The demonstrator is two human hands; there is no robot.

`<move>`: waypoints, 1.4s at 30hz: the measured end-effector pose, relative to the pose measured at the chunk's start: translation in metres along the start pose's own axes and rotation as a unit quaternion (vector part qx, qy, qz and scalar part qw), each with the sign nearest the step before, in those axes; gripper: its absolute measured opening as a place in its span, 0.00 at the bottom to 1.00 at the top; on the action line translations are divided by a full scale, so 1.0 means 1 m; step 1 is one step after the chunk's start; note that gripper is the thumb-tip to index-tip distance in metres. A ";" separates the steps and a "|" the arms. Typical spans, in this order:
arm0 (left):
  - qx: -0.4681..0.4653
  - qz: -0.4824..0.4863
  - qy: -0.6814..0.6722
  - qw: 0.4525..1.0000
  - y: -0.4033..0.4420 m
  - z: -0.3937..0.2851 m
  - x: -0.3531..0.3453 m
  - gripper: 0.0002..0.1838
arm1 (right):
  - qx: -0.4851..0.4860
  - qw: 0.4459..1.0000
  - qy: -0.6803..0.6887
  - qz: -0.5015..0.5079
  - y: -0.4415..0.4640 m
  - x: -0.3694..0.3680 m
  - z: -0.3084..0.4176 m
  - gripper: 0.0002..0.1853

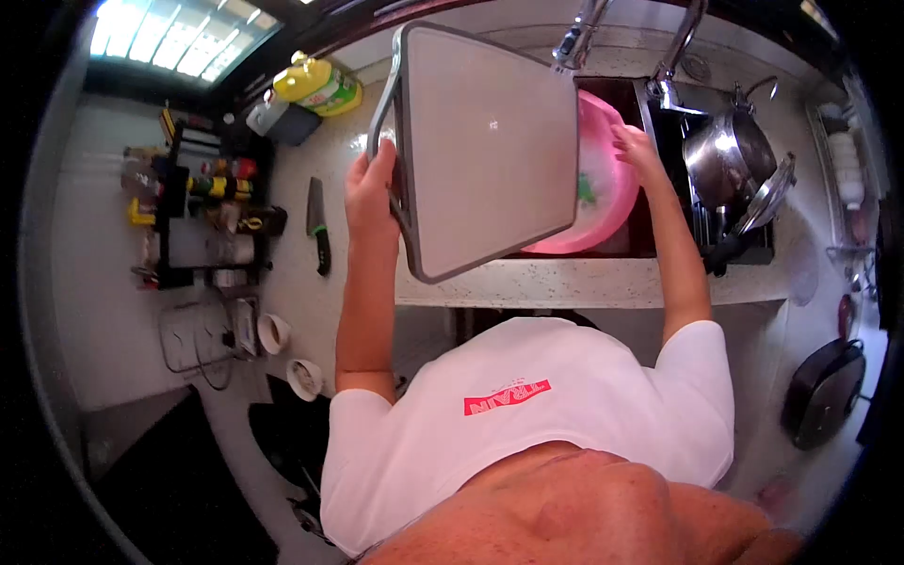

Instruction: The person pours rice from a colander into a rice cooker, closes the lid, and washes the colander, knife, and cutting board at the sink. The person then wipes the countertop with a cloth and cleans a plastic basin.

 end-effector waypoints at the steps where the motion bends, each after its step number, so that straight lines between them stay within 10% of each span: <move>1: -0.018 0.017 0.033 0.999 -0.006 -0.002 0.004 0.10 | -0.025 0.999 0.025 0.021 0.009 -0.007 -0.012 0.31; 9: -0.171 0.174 0.208 0.947 -0.027 0.006 0.016 0.13 | -0.124 0.912 0.389 -0.030 -0.011 -0.054 0.004 0.50; 10: -0.291 0.204 0.409 0.841 -0.022 0.001 0.015 0.12 | -0.123 0.912 0.390 -0.029 -0.016 -0.053 0.006 0.50; 12: -0.354 0.284 0.377 0.807 -0.036 -0.016 -0.024 0.11 | -0.070 0.829 0.545 -0.100 -0.022 -0.033 0.002 0.45; 14: -0.394 0.277 0.390 0.785 -0.041 -0.019 -0.031 0.13 | 0.156 0.727 0.623 0.244 0.034 0.021 -0.066 0.36; 20: -0.455 0.188 0.509 0.706 -0.020 0.019 0.022 0.15 | 0.280 0.697 0.639 0.168 -0.036 0.037 0.031 0.32; 24: -0.319 0.125 0.335 0.878 0.020 0.112 0.075 0.05 | 0.337 0.679 0.626 0.183 -0.042 0.038 0.064 0.32; 26: -0.054 0.171 0.154 0.972 0.040 0.165 0.103 0.09 | 0.355 0.679 0.613 0.191 -0.046 0.034 0.072 0.32; 34: 0.176 0.121 -0.284 0.935 0.035 0.185 0.053 0.15 | 0.461 0.674 0.531 0.226 -0.067 0.024 0.098 0.28; 36: 0.161 0.292 -0.350 0.875 0.070 0.229 0.078 0.19 | 0.505 0.637 0.502 0.294 -0.061 0.026 0.097 0.26; 37: 0.187 0.088 -0.238 0.949 0.063 0.211 0.059 0.19 | 0.504 0.639 0.503 0.292 -0.060 0.023 0.093 0.26; 42: 0.144 0.046 -0.126 0.980 0.068 0.149 0.063 0.11 | 0.391 0.649 0.615 0.218 -0.051 0.002 0.074 0.19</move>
Point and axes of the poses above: each hand's wrist, its own y-axis towards the middle knuckle, its own x-axis out of the back of the hand, z = x × y, the point moved 3 cm from there along y, towards the middle knuckle, and after that the axes turned 10 degrees about y, right-handed, at the moved point
